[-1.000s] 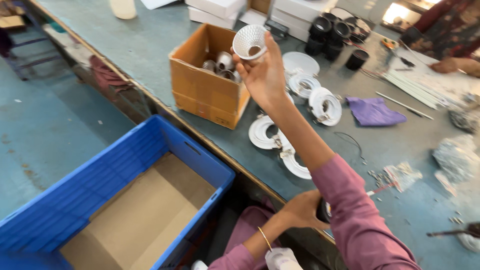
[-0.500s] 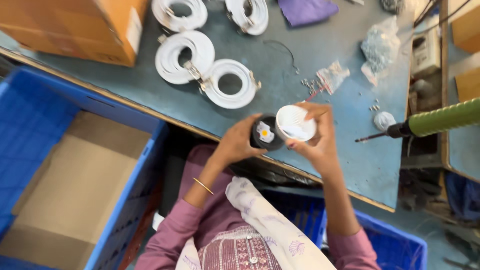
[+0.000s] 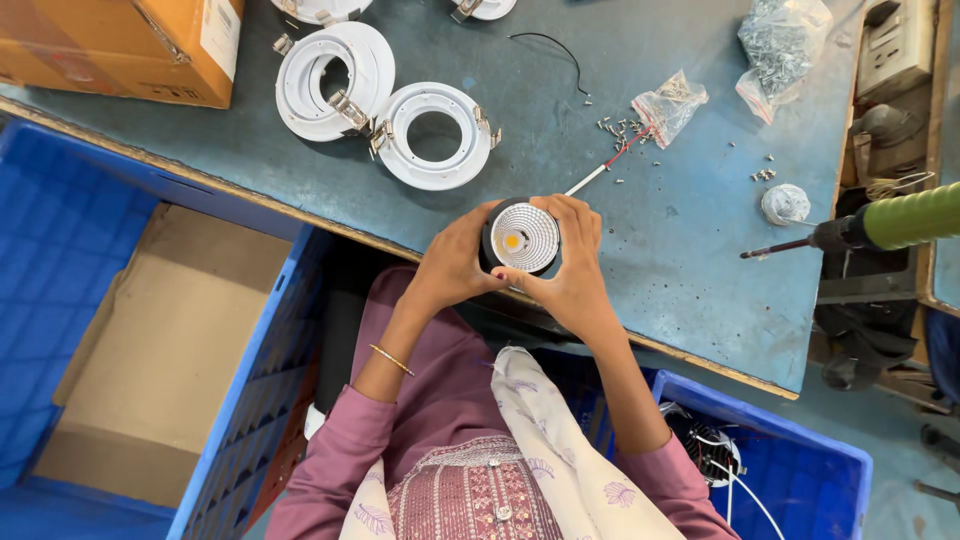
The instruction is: The person assembles LED downlight fixtures at a workbench. They insert the LED module and wiring into a black heat-sink housing, fit the housing into a white trim ring, and use a green electric screwdriver to drive screws and secure the parts, placing each finished fixture into a blue crate.
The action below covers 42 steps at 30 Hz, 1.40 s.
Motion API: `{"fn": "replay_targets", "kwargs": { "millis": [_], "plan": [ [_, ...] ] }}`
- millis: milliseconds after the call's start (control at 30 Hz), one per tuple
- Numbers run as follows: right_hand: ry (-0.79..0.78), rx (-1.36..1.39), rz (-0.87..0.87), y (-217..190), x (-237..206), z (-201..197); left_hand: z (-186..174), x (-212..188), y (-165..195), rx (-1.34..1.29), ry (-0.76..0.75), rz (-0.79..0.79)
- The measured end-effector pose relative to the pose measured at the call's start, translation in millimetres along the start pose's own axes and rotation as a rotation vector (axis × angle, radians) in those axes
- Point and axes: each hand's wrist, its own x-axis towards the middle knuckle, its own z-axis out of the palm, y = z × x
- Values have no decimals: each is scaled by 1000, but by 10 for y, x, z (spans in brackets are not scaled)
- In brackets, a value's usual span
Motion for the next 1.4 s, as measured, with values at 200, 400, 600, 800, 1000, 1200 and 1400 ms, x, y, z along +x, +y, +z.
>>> {"fn": "replay_targets", "kwargs": {
  "millis": [200,400,600,800,1000,1200,1400],
  "plan": [
    [31,62,7,105,-35,107,16,-10,-15,-3,1,-5],
    [-80,94,55,204,-27,74,18,0,-31,6,-2,-2],
    [-152,165,66,166,-2,4,40,-9,-63,4,12,24],
    [-209,-228,-135,2,117,-156,69,-4,-126,25,9,26],
    [-234,-379,-371,-24,370,-235,78,-20,-183,32,26,106],
    [-224,-472,-471,-29,513,-168,120,-18,-248,34,53,121],
    [-151,-529,-509,-63,503,-64,170,-43,-371,112,89,208]
  ]
}}
